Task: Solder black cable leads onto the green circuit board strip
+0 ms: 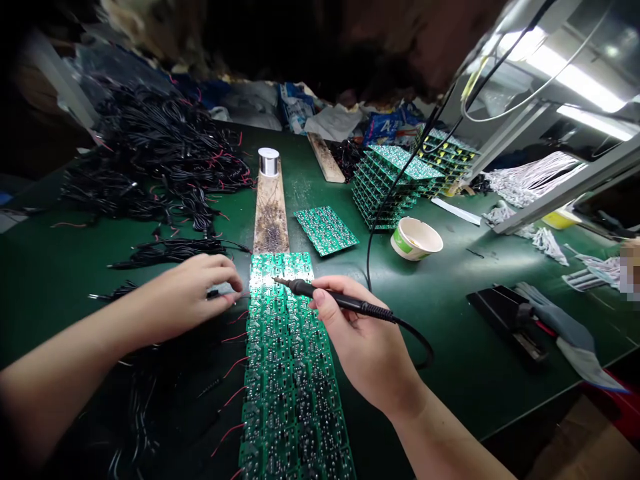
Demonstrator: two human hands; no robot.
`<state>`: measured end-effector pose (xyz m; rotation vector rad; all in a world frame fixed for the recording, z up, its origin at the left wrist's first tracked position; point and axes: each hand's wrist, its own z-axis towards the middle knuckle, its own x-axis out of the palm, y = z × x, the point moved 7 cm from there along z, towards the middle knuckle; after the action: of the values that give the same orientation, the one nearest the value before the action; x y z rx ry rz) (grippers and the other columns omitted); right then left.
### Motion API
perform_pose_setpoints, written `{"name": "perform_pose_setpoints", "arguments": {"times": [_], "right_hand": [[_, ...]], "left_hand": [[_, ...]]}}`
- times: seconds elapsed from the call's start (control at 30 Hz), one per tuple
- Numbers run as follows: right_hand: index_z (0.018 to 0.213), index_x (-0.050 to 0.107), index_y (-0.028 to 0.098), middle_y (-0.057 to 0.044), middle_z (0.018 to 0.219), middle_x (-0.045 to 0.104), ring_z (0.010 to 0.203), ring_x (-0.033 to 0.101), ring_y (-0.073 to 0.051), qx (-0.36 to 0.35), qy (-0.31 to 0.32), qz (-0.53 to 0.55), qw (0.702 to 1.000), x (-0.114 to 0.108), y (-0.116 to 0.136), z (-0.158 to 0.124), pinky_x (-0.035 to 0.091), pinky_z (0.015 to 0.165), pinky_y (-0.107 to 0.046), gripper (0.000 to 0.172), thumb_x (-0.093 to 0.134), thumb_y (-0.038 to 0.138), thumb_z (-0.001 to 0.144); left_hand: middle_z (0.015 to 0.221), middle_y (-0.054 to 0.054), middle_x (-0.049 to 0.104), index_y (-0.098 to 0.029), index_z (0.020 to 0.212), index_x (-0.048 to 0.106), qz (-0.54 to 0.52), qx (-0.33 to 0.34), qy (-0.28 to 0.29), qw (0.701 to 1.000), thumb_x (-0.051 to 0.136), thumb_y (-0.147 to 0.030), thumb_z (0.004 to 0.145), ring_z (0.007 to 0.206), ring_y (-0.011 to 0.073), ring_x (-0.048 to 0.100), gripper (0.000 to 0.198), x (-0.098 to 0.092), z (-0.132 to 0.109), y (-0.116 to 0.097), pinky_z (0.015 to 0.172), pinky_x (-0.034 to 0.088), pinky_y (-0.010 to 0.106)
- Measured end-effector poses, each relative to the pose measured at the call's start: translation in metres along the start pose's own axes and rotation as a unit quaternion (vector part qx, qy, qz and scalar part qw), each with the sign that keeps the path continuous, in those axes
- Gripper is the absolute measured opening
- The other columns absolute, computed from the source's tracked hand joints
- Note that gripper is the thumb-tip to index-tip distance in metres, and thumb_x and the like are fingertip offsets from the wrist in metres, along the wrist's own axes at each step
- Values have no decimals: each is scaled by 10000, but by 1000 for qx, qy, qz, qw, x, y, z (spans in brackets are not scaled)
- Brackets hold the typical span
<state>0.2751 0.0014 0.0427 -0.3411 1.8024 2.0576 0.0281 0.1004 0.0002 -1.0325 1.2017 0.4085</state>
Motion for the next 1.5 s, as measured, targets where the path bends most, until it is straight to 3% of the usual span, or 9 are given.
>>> {"name": "perform_pose_setpoints", "arguments": {"times": [0.17, 0.27, 0.4, 0.73, 0.97, 1.27, 1.5], "right_hand": [[1149, 765, 266, -26, 941, 787, 797, 717, -165, -9, -7, 16, 1000, 8, 1, 21, 577, 629, -284, 252, 654, 473, 1058], [1148, 760, 263, -28, 948, 778, 794, 710, -167, -8, 7, 10, 1000, 13, 1, 28, 550, 592, -286, 267, 638, 483, 1062], [1149, 767, 272, -22, 937, 778, 790, 709, -168, -4, 2, 8, 1000, 12, -2, 26, 570, 625, -296, 261, 649, 486, 1056], [1160, 770, 270, -30, 939, 788, 786, 710, -179, 26, 42, 21, 999, 33, -6, 26, 520, 580, -304, 265, 653, 477, 1042], [1145, 764, 257, -23, 928, 781, 785, 702, -175, 30, 38, 32, 998, 41, -4, 32, 563, 654, -329, 261, 656, 468, 1038], [1136, 764, 255, -10, 927, 771, 783, 697, -164, 38, 44, 22, 998, 44, -2, 33, 543, 655, -316, 254, 653, 461, 1037], [1112, 772, 274, -7, 948, 768, 814, 701, -170, 0, 71, -24, 997, 45, 11, 34, 542, 687, -329, 230, 624, 442, 1058]], "left_hand": [[933, 2, 797, -266, 917, 766, -126, -91, 51, 987, 613, -504, 869, 867, 231, 711, 287, 0, 18, 26, 790, 524, 334], [1051, -9, 820, -285, 1004, 781, -174, -113, 39, 977, 627, -533, 882, 990, 239, 738, 316, 10, 18, 37, 879, 541, 324], [1152, -15, 814, -307, 1060, 779, -162, -113, 20, 980, 549, -551, 954, 1092, 248, 724, 351, 17, 14, 44, 959, 515, 344], [1059, 1, 806, -282, 999, 729, -58, -130, -16, 990, 509, -457, 963, 965, 253, 708, 283, 18, 16, 36, 779, 464, 350], [1024, 19, 799, -276, 974, 725, -21, -98, -21, 995, 494, -450, 973, 913, 244, 702, 289, 17, 16, 27, 714, 428, 335], [990, 17, 789, -271, 954, 716, -13, -96, -19, 995, 499, -435, 970, 878, 236, 692, 273, 18, 16, 26, 699, 414, 334], [976, 25, 791, -269, 941, 712, -19, -92, -19, 995, 493, -438, 968, 859, 236, 689, 278, 17, 17, 25, 688, 407, 332]]}}
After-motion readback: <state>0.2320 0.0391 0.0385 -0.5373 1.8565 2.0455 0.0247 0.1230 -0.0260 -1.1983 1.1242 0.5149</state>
